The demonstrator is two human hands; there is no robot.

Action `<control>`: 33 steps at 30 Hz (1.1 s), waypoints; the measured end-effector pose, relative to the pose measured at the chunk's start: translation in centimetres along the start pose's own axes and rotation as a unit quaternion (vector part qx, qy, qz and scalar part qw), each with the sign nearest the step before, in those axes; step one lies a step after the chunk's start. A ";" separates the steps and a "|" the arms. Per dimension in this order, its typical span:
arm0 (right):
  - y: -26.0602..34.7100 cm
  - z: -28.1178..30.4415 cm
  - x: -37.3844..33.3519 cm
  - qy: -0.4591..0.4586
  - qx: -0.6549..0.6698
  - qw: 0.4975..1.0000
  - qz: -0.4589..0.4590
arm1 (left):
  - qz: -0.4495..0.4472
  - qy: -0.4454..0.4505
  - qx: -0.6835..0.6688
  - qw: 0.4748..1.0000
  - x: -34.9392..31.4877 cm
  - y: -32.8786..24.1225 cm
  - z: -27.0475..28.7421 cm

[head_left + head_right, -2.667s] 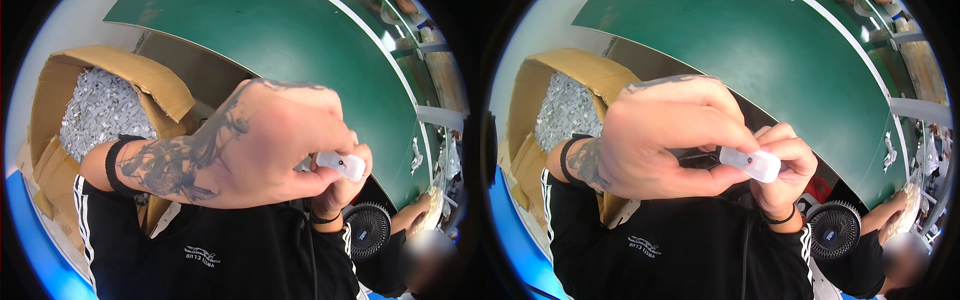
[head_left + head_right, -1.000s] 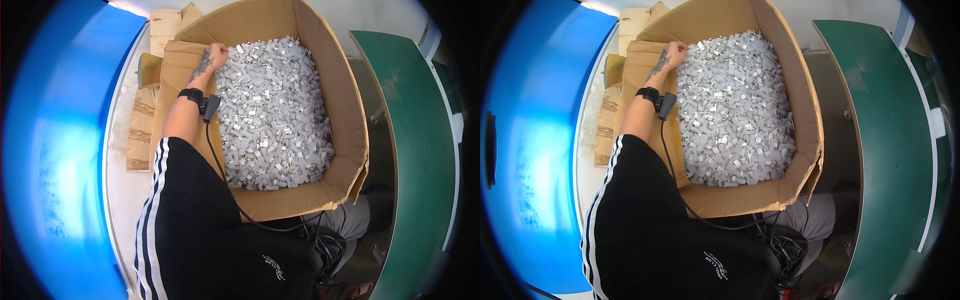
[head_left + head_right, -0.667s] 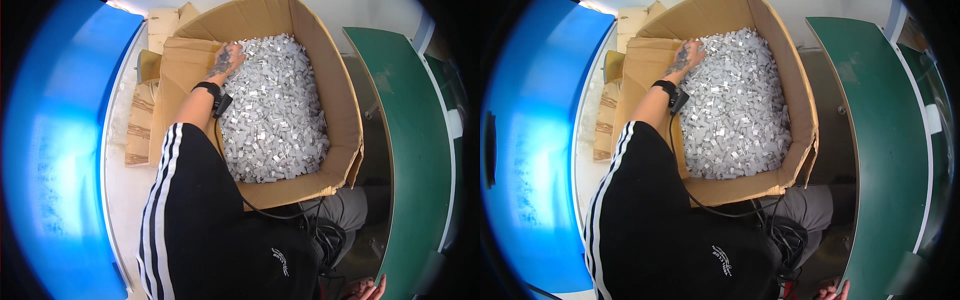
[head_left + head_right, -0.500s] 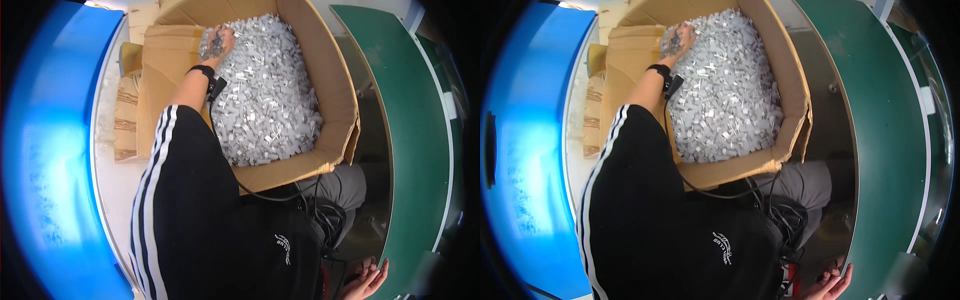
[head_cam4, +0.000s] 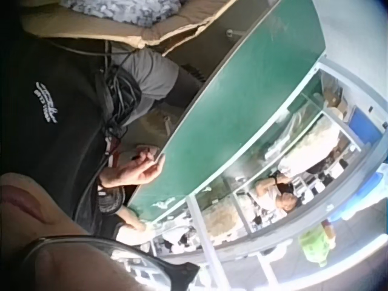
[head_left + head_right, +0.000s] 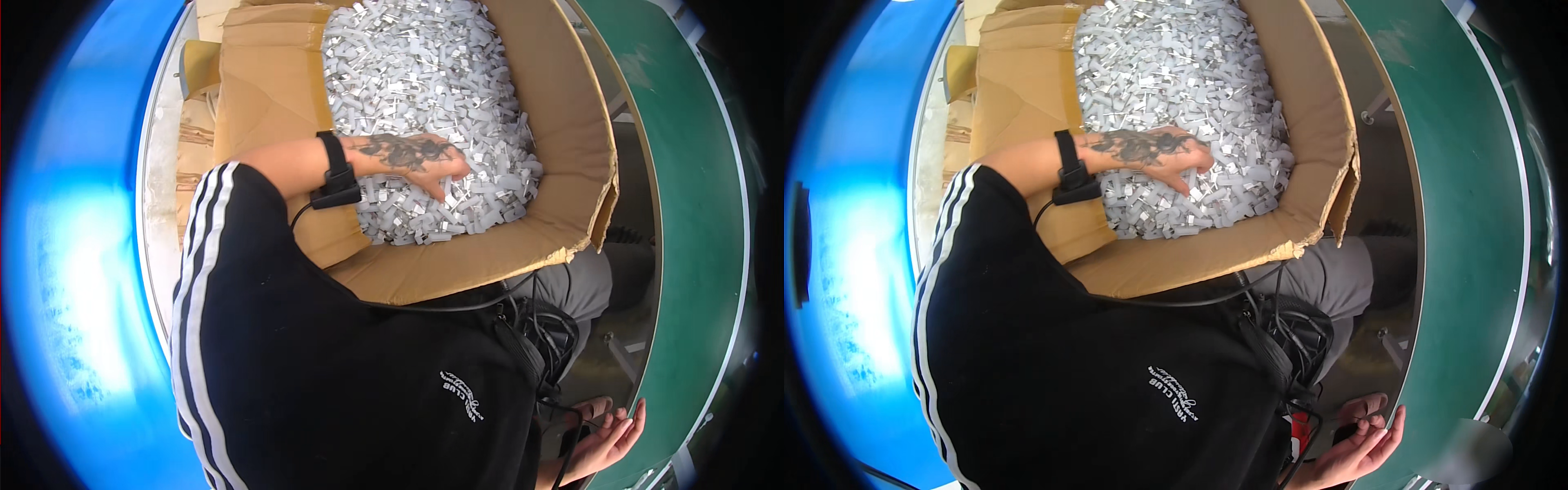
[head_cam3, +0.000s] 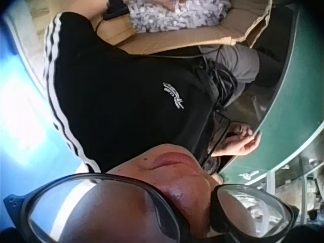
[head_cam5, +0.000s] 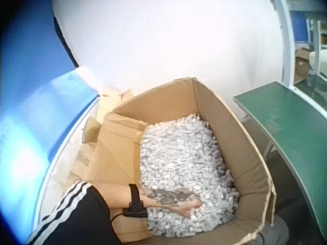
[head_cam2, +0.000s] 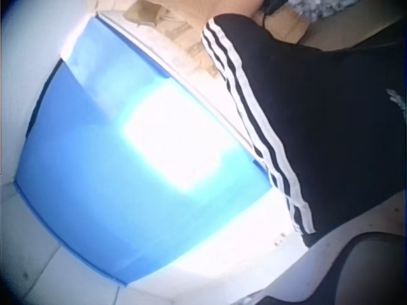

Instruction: The recorder is assembling small plastic medical or hygiene components by inserting a thin red needle or tube into a white plastic housing.

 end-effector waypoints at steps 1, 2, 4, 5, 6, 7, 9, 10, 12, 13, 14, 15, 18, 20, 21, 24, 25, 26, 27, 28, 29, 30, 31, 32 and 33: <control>-0.3 0.5 0.3 0.020 0.021 1.000 0.000 | 0.027 -0.011 -0.019 0.999 -0.4 -0.6 0.6; -0.4 0.8 0.2 0.039 0.043 0.998 -0.001 | 0.054 -0.021 -0.036 0.998 -0.8 -1.6 1.8; 0.4 0.4 0.4 0.003 0.039 0.999 0.015 | 0.079 -0.027 -0.096 0.992 -1.8 -3.1 5.0; 1.2 -0.1 0.6 -0.030 0.034 0.999 0.030 | 0.072 -0.034 -0.137 0.987 -2.0 -3.3 6.5; 1.7 -0.1 0.9 -0.046 0.037 0.998 0.032 | 0.065 -0.041 -0.176 0.981 -2.2 -3.6 8.0; 2.4 -0.7 1.1 0.030 0.006 0.998 0.063 | 0.011 -0.116 -0.177 0.977 -2.5 -4.7 9.7; 4.7 -2.9 1.5 0.160 -0.005 0.982 0.100 | -0.071 -0.211 -0.210 0.952 -3.4 -9.6 13.3; 6.4 -5.7 1.9 0.214 0.012 0.970 0.110 | -0.125 -0.248 -0.191 0.942 -4.0 -12.3 14.6; 8.7 -10.4 3.2 0.316 0.060 0.943 0.089 | -0.263 -0.310 -0.121 0.906 -4.5 -16.7 16.3; 9.7 -12.2 3.7 0.367 0.090 0.922 0.080 | -0.292 -0.346 -0.119 0.884 -4.3 -18.3 16.2; 10.2 -13.1 3.8 0.411 0.115 0.902 0.070 | -0.309 -0.347 -0.123 0.877 -3.7 -19.8 16.4; 9.8 -12.9 3.7 0.399 0.131 0.902 0.096 | -0.342 -0.321 -0.110 0.876 -3.0 -21.4 16.7; 9.1 -11.5 3.1 0.324 0.171 0.919 0.144 | -0.411 -0.283 -0.086 0.862 -0.7 -25.0 15.9; 8.7 -10.0 2.7 0.261 0.183 0.935 0.156 | -0.443 -0.301 -0.060 0.843 0.0 -26.3 16.4; 8.3 -9.5 2.7 0.239 0.190 0.937 0.167 | -0.400 -0.295 -0.183 0.848 0.3 -26.3 16.9; 7.5 -8.4 2.5 0.172 0.158 0.947 0.218 | -0.402 -0.282 -0.201 0.848 1.8 -26.0 17.2; 7.2 -7.8 2.6 0.156 0.095 0.948 0.262 | -0.393 -0.278 -0.187 0.856 2.0 -26.2 16.8; 6.8 -7.7 2.5 0.157 0.091 0.949 0.258 | -0.381 -0.275 -0.174 0.865 2.2 -26.4 16.4; 6.6 -7.5 2.4 0.133 0.090 0.953 0.258 | -0.381 -0.274 -0.180 0.864 2.4 -26.6 16.4; 6.3 -7.2 2.4 0.110 0.088 0.956 0.259 | -0.382 -0.281 -0.131 0.871 2.5 -27.0 16.7; 6.2 -7.1 2.5 0.113 0.085 0.956 0.256 | -0.381 -0.287 -0.082 0.875 2.6 -27.4 16.9; 6.2 -6.8 2.4 0.093 0.039 0.951 0.294 | -0.380 -0.289 -0.086 0.875 2.7 -27.7 17.1; 6.4 -6.7 2.2 0.077 -0.006 0.940 0.332 | -0.352 -0.256 -0.104 0.894 2.7 -28.1 17.1; 6.3 -6.7 2.1 0.086 -0.008 0.940 0.331 | -0.323 -0.222 -0.122 0.912 2.7 -28.4 17.1; 6.2 -6.5 1.8 0.069 0.004 0.940 0.335 | -0.343 -0.214 -0.095 0.910 2.6 -28.8 17.2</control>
Point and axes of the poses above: each hand's wrist, its own x-axis towards the middle knuckle, its own z-axis out of the back of the hand, y = z × x, the point moved 3 cm from there along x, towards the middle knuckle, and after that the axes turned 6 degrees about y, right-handed, at the moved point
